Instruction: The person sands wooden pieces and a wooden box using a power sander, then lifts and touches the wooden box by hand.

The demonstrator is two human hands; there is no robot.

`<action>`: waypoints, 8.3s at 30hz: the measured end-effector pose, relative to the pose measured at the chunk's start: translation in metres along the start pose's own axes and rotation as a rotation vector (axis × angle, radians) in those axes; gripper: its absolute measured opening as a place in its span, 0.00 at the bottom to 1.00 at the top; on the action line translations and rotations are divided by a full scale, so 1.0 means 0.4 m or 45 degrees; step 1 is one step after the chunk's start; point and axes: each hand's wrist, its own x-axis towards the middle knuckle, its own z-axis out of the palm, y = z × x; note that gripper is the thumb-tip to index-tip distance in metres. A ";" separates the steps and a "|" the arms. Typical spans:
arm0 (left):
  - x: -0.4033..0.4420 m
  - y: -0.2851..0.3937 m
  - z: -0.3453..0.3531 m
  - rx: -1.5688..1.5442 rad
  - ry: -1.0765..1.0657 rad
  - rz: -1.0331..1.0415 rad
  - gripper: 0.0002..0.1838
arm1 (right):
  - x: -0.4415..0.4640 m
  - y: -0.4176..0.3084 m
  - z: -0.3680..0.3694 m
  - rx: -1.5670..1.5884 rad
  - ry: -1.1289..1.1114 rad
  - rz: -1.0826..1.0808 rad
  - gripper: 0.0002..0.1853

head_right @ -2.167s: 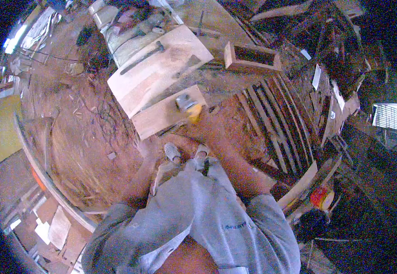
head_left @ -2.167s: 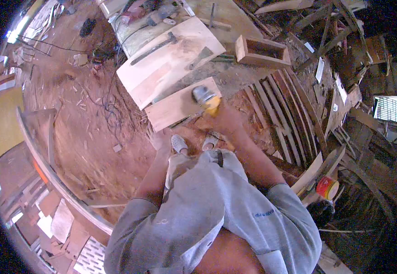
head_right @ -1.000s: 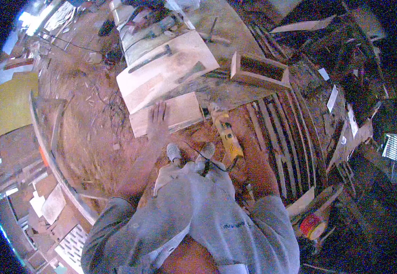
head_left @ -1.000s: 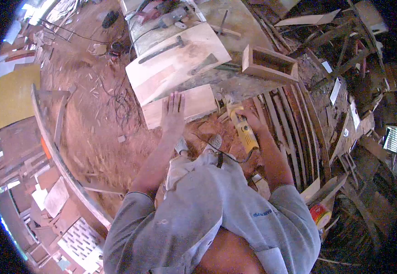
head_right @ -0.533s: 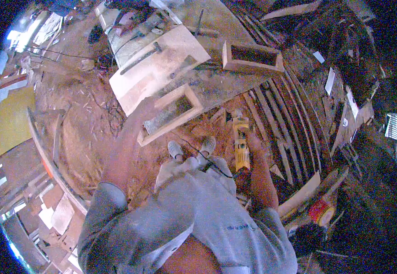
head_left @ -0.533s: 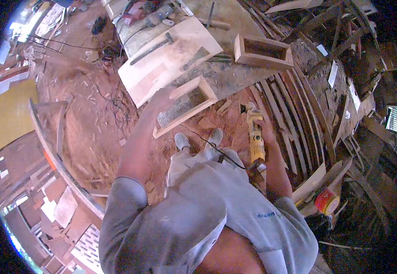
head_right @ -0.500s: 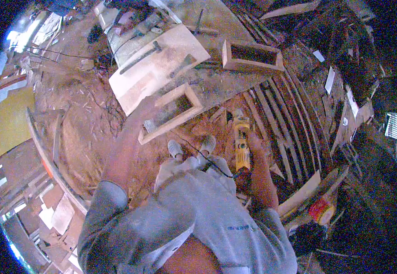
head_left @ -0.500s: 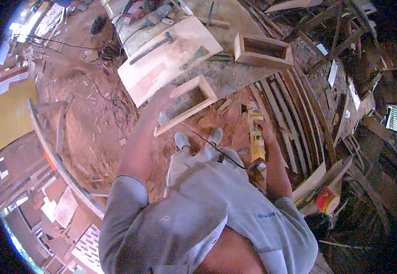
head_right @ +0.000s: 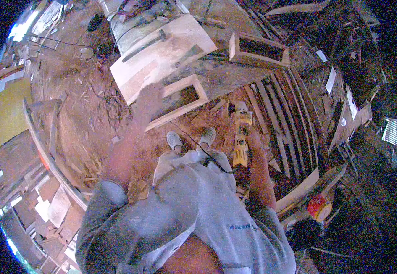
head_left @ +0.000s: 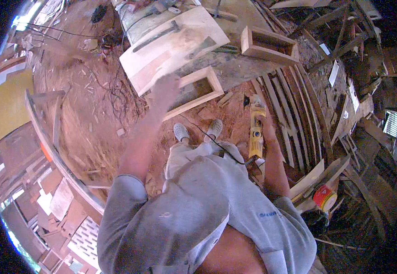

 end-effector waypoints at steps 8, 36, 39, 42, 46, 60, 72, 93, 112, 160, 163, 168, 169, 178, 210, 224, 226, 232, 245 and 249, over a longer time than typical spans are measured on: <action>-0.178 0.098 0.174 0.441 -0.156 0.148 0.25 | 0.002 0.000 0.013 -0.022 0.070 0.020 0.23; -0.431 -0.291 0.107 -1.085 0.303 -0.699 0.19 | -0.115 -0.021 0.513 -1.571 0.102 -0.451 0.39; -0.446 -0.298 0.074 -1.050 0.236 -0.616 0.19 | -0.131 0.006 0.587 -1.622 -0.006 -0.391 0.41; -0.454 -0.322 0.069 -1.114 0.142 -0.574 0.18 | -0.138 0.023 0.632 -1.727 -0.060 -0.399 0.43; -0.447 -0.319 0.062 -1.212 0.061 -0.515 0.17 | -0.170 0.018 0.691 -1.749 -0.144 -0.423 0.46; -0.444 -0.327 0.088 -2.138 0.208 -0.898 0.20 | -0.195 0.043 0.750 -1.771 -0.258 -0.457 0.45; -0.422 -0.180 0.037 -1.011 0.269 -0.871 0.18 | -0.101 -0.034 0.459 -1.644 0.272 -0.253 0.48; -0.398 -0.126 0.108 -0.916 0.363 -0.707 0.18 | -0.048 -0.103 0.405 -1.707 0.286 -0.517 0.46; -0.399 -0.214 0.167 -0.896 0.373 -0.658 0.18 | 0.072 -0.149 0.304 -1.621 0.336 -0.393 0.47; -0.409 -0.154 0.115 -0.845 0.322 -0.874 0.25 | 0.084 -0.156 0.879 -1.944 -0.576 -0.866 0.42; -0.404 -0.153 0.098 -0.805 0.268 -0.882 0.25 | 0.119 -0.178 0.876 -1.965 -0.496 -0.789 0.43; -0.398 -0.206 0.156 -0.886 0.283 -0.827 0.24 | 0.154 -0.167 0.805 -1.828 -0.301 -0.838 0.45; -0.393 -0.209 0.164 -0.922 0.237 -0.859 0.24 | 0.134 -0.167 0.798 -1.762 -0.318 -0.881 0.45; -0.367 -0.246 0.245 -1.499 0.411 -0.607 0.31 | 0.039 -0.101 0.874 -1.873 -0.424 -0.617 0.42; -0.340 -0.139 0.064 -0.860 0.121 -0.592 0.22 | 0.120 -0.211 0.653 -1.485 -0.043 -0.635 0.44; -0.345 -0.212 0.126 -0.815 0.195 -0.561 0.23 | 0.266 -0.233 0.503 -1.635 0.296 -0.440 0.45; -0.340 -0.209 0.116 -0.802 0.159 -0.586 0.23 | 0.304 -0.246 0.445 -1.439 0.307 -0.607 0.43; -0.337 -0.174 0.088 -0.796 0.140 -0.610 0.19 | 0.246 -0.323 0.441 -1.383 0.375 -0.519 0.41; -0.341 -0.188 0.116 -0.796 0.137 -0.560 0.18 | 0.157 -0.247 0.457 -1.590 0.341 -0.473 0.41; -0.337 -0.261 0.148 -0.692 0.082 -0.624 0.20 | 0.114 -0.213 0.434 -1.525 0.314 -0.367 0.40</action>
